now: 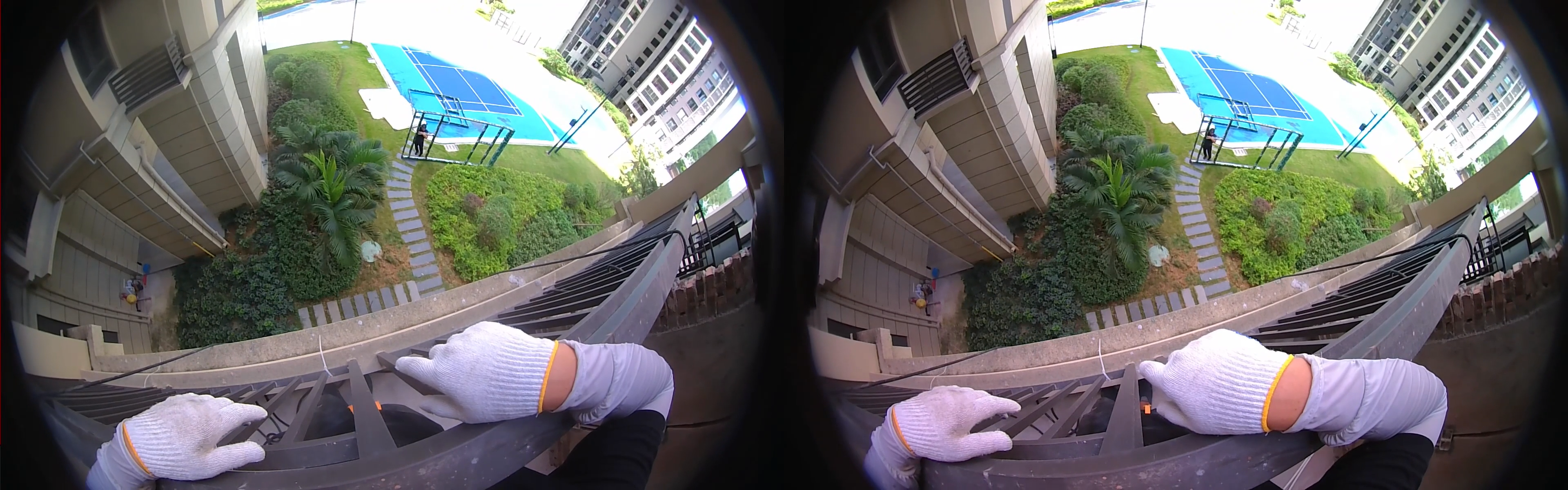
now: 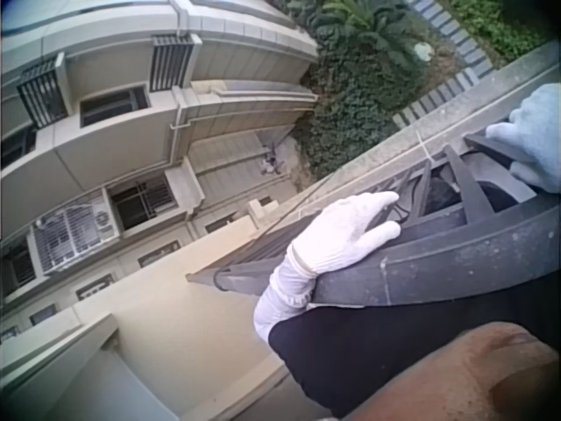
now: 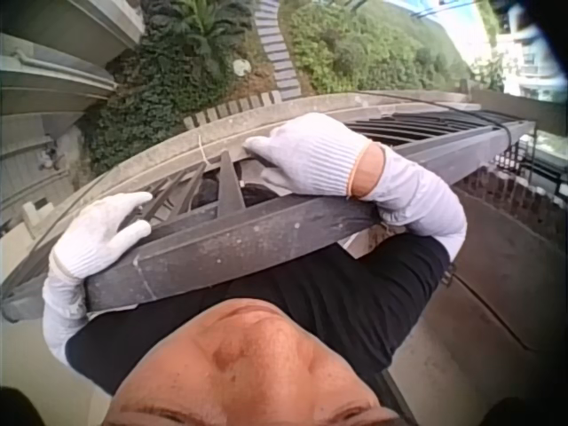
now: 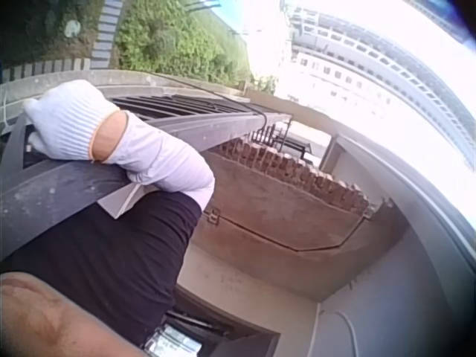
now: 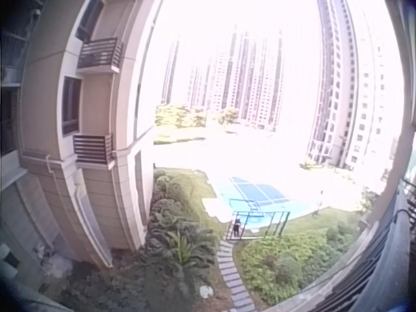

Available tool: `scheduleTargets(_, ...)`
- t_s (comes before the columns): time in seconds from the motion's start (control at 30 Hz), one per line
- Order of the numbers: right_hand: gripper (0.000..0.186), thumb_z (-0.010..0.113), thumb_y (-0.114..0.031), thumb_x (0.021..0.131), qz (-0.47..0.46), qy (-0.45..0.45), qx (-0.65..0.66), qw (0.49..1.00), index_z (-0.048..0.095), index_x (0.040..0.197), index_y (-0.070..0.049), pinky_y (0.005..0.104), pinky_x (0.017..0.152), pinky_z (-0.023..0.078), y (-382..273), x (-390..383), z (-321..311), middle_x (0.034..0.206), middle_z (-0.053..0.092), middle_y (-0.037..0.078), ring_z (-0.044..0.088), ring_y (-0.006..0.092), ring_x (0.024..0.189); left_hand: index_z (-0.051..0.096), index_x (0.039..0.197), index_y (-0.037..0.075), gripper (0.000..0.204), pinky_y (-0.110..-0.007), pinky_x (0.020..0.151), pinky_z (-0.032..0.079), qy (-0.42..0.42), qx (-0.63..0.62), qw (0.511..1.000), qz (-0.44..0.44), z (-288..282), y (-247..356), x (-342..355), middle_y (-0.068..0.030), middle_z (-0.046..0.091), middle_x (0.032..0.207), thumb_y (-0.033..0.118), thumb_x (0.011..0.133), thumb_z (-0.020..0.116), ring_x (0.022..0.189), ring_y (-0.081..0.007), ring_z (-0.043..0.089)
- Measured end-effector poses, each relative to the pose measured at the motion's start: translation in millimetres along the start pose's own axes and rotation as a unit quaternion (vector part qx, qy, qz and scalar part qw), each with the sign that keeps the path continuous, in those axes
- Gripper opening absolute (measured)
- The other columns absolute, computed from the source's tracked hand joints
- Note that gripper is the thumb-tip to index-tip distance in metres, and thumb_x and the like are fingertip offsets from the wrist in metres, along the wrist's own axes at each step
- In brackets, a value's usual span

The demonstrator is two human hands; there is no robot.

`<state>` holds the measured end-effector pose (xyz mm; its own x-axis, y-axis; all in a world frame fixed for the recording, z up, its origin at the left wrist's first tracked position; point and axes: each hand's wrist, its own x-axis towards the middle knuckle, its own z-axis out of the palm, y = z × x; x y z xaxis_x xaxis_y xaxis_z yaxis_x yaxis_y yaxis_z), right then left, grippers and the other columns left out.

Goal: The person ties a thin white cord to the metal slats of a balcony railing. They use their hands to thread the cord through the bars and secure it with multiple knots.

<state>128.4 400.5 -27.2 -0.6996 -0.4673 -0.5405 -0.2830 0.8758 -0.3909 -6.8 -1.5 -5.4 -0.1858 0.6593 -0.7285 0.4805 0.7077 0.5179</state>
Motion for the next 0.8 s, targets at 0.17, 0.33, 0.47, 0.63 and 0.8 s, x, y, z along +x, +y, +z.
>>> scheduleTargets(0.17, 0.048, 0.071, -0.038, 0.119, -0.025, 0.072, 0.014, 0.997, 0.075, 0.142, 0.004, 0.0619, 0.072, 0.068, -1.5, -0.3, 4.6, 0.095, 0.084, 0.024, 0.084, 0.0498, 0.082, 0.068, 0.171, 0.003, 0.08, -0.058, 0.121, 0.062, 0.002, -0.006, 1.0, 0.005, -0.3, -0.5, -0.2, -0.029, 0.083, 0.148, 0.067, 0.123, 0.065, 0.138, -0.0481, 0.08)
scheduleTargets(0.33, 0.052, 0.071, -0.038, 0.119, -0.032, 0.075, 0.013, 0.997, 0.075, 0.147, 0.005, 0.0613, 0.071, 0.067, -1.1, -0.4, 5.5, 0.095, 0.084, 0.024, 0.084, 0.0492, 0.082, 0.074, 0.167, 0.006, 0.076, -0.054, 0.122, 0.062, 0.011, -0.016, 1.0, -0.017, 1.8, -2.1, -0.6, -0.0261, 0.084, 0.148, 0.064, 0.118, 0.077, 0.141, -0.0453, 0.08)
scheduleTargets(0.47, 0.046, 0.072, -0.038, 0.118, -0.029, 0.079, 0.017, 0.996, 0.076, 0.137, 0.004, 0.061, 0.071, 0.068, -2.4, 0.8, 6.1, 0.094, 0.084, 0.024, 0.084, 0.0493, 0.082, 0.074, 0.166, 0.005, 0.077, -0.054, 0.122, 0.062, 0.032, -0.011, 0.999, -0.001, 3.9, -1.5, -2.9, -0.0267, 0.084, 0.148, 0.064, 0.117, 0.077, 0.14, -0.0465, 0.079)
scheduleTargets(0.63, 0.042, 0.073, -0.037, 0.117, -0.026, 0.082, 0.022, 0.996, 0.076, 0.129, 0.003, 0.0606, 0.073, 0.068, -5.0, 1.4, 2.5, 0.093, 0.084, 0.023, 0.084, 0.0497, 0.084, 0.074, 0.166, 0.005, 0.076, -0.055, 0.12, 0.063, 0.036, -0.018, 0.999, -0.001, 3.3, -1.2, -4.6, -0.027, 0.084, 0.148, 0.063, 0.116, 0.077, 0.138, -0.0478, 0.08)
scheduleTargets(0.8, 0.059, 0.072, -0.045, 0.12, 0.008, -0.006, 0.013, 1.0, 0.066, 0.16, -0.002, 0.0604, 0.083, 0.07, -6.0, 3.8, -3.1, 0.11, 0.087, 0.023, 0.087, 0.049, 0.098, 0.074, 0.165, 0.005, 0.075, -0.055, 0.119, 0.063, 0.037, -0.012, 0.999, 0.003, 3.2, -1.9, -5.2, -0.0271, 0.084, 0.148, 0.063, 0.117, 0.076, 0.137, -0.048, 0.08)
